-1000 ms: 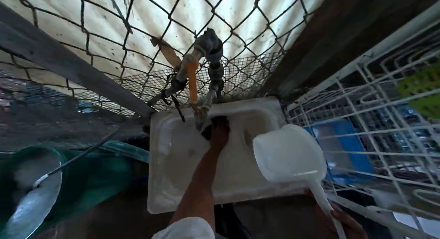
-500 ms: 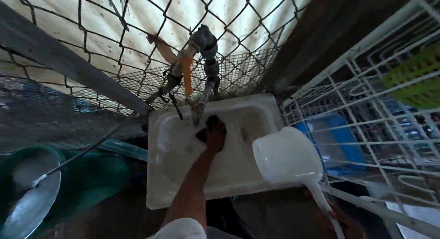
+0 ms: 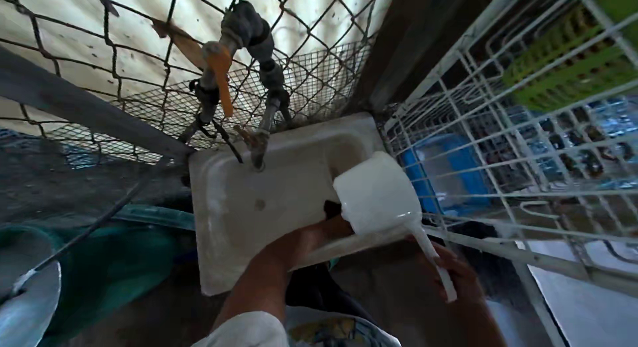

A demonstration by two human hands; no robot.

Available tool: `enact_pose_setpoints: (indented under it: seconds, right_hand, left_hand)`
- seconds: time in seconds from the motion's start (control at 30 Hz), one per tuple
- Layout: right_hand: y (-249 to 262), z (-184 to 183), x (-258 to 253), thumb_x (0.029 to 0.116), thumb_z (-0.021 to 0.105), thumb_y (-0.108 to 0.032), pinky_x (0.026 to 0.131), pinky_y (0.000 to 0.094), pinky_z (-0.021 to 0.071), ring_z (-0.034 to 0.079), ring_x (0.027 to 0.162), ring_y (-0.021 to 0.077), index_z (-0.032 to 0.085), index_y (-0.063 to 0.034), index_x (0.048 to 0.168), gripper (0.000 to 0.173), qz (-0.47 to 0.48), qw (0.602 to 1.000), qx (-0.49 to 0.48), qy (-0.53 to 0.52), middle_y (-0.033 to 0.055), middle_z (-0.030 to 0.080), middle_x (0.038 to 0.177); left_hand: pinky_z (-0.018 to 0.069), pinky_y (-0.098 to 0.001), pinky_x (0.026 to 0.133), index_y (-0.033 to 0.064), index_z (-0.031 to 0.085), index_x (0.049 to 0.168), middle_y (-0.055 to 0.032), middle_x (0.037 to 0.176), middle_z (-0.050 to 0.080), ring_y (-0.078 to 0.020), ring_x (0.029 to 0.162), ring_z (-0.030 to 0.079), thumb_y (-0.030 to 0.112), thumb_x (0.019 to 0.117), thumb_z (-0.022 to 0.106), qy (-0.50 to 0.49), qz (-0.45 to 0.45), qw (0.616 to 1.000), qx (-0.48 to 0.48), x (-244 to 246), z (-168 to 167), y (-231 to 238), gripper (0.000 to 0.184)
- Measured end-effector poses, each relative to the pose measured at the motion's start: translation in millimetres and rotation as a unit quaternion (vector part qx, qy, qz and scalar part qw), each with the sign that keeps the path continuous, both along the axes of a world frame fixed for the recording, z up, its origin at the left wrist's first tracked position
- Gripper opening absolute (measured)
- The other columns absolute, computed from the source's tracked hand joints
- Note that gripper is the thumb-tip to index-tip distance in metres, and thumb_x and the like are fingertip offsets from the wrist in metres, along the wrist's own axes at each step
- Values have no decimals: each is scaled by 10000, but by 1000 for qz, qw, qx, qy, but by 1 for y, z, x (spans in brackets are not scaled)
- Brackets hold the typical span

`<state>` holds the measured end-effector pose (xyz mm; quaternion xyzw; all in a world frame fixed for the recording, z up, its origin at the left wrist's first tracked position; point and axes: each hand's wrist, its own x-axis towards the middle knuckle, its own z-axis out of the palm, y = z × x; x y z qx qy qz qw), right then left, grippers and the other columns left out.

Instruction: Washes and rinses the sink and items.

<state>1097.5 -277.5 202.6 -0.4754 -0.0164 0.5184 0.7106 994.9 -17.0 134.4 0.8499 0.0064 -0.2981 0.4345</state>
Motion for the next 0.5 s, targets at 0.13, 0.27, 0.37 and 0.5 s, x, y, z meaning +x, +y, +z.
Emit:
enact_pose_setpoints:
  seconds: [0.13,0.27,0.37,0.5]
  right_hand:
    - [16,-3,-4,877,726,-333,390,128,453,538,453,-43,737,-165,1236,397,38,998,37,23,-106,653,672]
    - [30,-1,-7,862,718,-320,378,132,432,510,433,-38,733,-149,1231,407,43,999,14,30,-96,628,646]
    - [33,3,-4,861,713,-315,387,129,443,522,440,-37,721,-156,1237,408,63,998,10,15,-98,636,655]
    - [25,6,0,856,737,-351,397,121,427,503,448,-47,722,-203,1242,413,78,997,14,-16,-119,617,644]
  left_hand:
    - [375,-434,1153,-101,548,1367,-267,1403,570,-335,1333,536,107,1072,513,114,255,951,-129,-9,58,-6,362]
    - [451,-384,1117,9,612,1362,-198,1343,641,-263,1278,602,394,1068,508,-144,171,966,-129,-24,-80,-15,496]
    - [275,-561,1223,101,596,1434,-118,1502,556,-310,1440,462,298,1105,428,-45,59,997,-37,-69,-96,24,419]
    - [35,-658,1238,262,484,1542,12,1701,248,-284,1590,114,300,1055,542,-36,22,987,153,-164,-118,104,492]
